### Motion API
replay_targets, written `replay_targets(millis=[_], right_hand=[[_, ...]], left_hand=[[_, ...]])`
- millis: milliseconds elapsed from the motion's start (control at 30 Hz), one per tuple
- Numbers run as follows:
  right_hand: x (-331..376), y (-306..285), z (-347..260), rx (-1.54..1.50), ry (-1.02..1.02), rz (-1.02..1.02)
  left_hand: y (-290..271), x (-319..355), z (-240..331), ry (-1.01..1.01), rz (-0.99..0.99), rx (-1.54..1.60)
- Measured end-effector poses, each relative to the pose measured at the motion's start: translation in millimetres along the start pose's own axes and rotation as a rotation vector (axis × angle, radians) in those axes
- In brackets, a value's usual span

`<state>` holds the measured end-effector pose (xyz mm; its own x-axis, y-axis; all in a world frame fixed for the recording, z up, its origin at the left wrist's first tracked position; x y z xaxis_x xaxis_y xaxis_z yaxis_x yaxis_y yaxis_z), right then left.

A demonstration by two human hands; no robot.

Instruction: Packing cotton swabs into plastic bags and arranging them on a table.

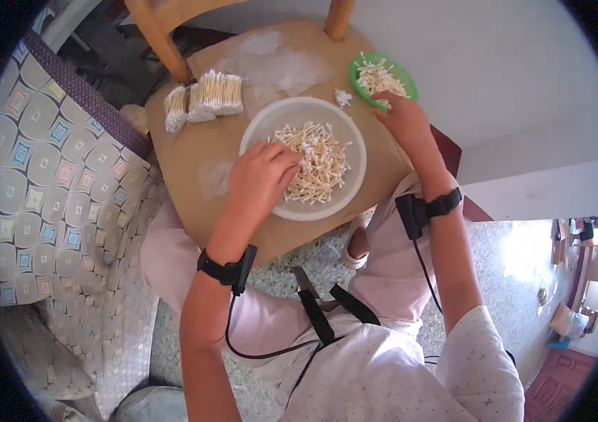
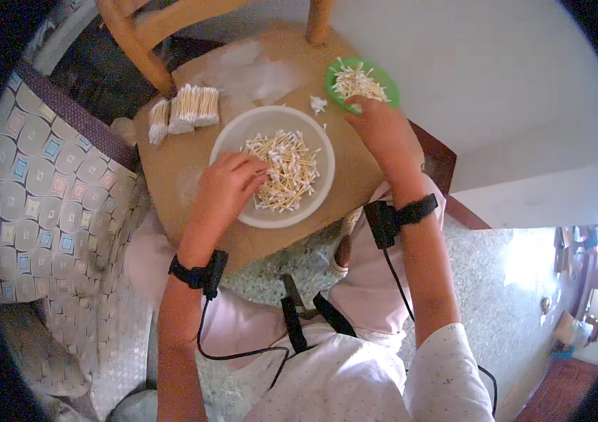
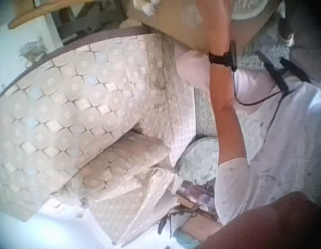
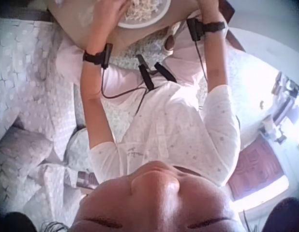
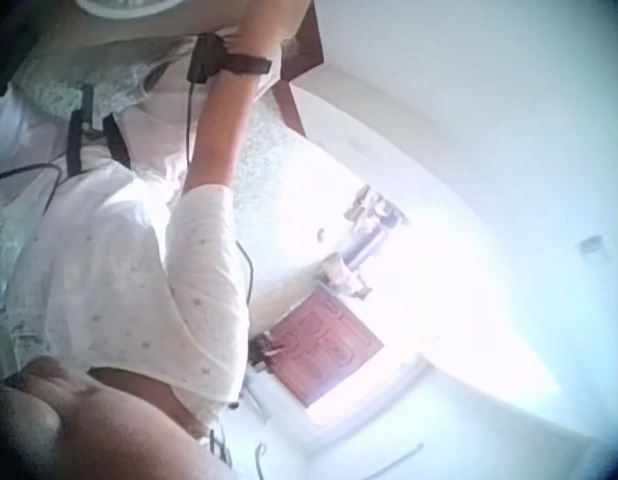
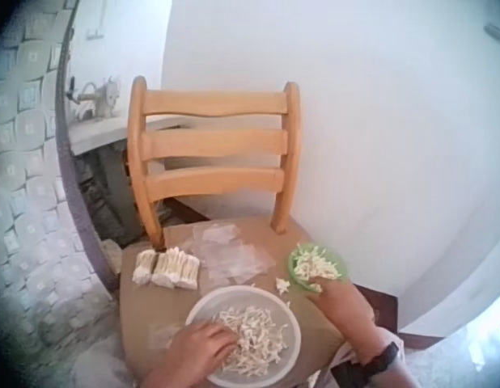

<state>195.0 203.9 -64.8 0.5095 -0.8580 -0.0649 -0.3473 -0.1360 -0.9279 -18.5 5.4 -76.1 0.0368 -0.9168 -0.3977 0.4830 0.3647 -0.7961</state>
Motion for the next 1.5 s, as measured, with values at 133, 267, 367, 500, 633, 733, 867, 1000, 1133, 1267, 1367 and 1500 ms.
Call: replay_targets(millis=[133, 267, 367, 500, 633, 733, 867, 1000, 1133, 1267, 1367, 1500], right_hand=[[7, -4, -4, -0.022, -0.229, 0.025], [16, -17, -36, -0.334, -0.118, 0.028], [18, -9, -52, -0.69, -0.23, 0.124], [31, 28, -79, -1.246, -0.167, -0.348], [35, 57, -89, -1.293, -0.356, -0.413], [42, 61, -102, -1.493, -0.214, -0.476], [49, 47, -121, -1.415, -0.312, -0.344], [58, 38, -133, -1.28, -0.407, -0.205], [60, 51, -131, -1.269, -0.452, -0.146], [57, 49, -122, -0.669, -0.615, 0.058], [56, 45, -116, -0.526, -0.632, 0.088], [45, 29, -108, -0.861, -0.462, 0.093]], left_hand=[[-2, 1, 1, 0.045, 0.01, -0.013], [-9, 0, 6, -0.041, 0.036, -0.052], [-11, -1, 3, -0.054, 0.076, -0.03], [-10, -5, 0, -0.141, 0.138, 0.087], [-11, -6, -3, -0.204, 0.256, 0.242], [-13, -4, -2, -0.166, 0.304, 0.262], [-9, -2, 6, -0.171, 0.216, 0.254], [-2, 2, 11, -0.235, 0.183, 0.311], [5, 7, 3, -0.299, 0.182, 0.3], [2, 8, 3, -0.215, 0.246, 0.15], [-8, 4, 7, -0.154, 0.155, 0.119], [-11, 5, 6, -0.166, 0.098, 0.18]])
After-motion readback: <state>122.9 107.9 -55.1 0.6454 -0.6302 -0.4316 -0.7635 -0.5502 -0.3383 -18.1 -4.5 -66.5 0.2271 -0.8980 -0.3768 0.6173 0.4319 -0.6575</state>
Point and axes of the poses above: each hand's wrist, its own x-axis away from the middle knuckle, its own y-axis out of the palm, z = x × y, the point moved 1 cm from there along -x, towards the middle knuckle, and after that the axes turned 1 degree about -y, right-handed, at the moved point
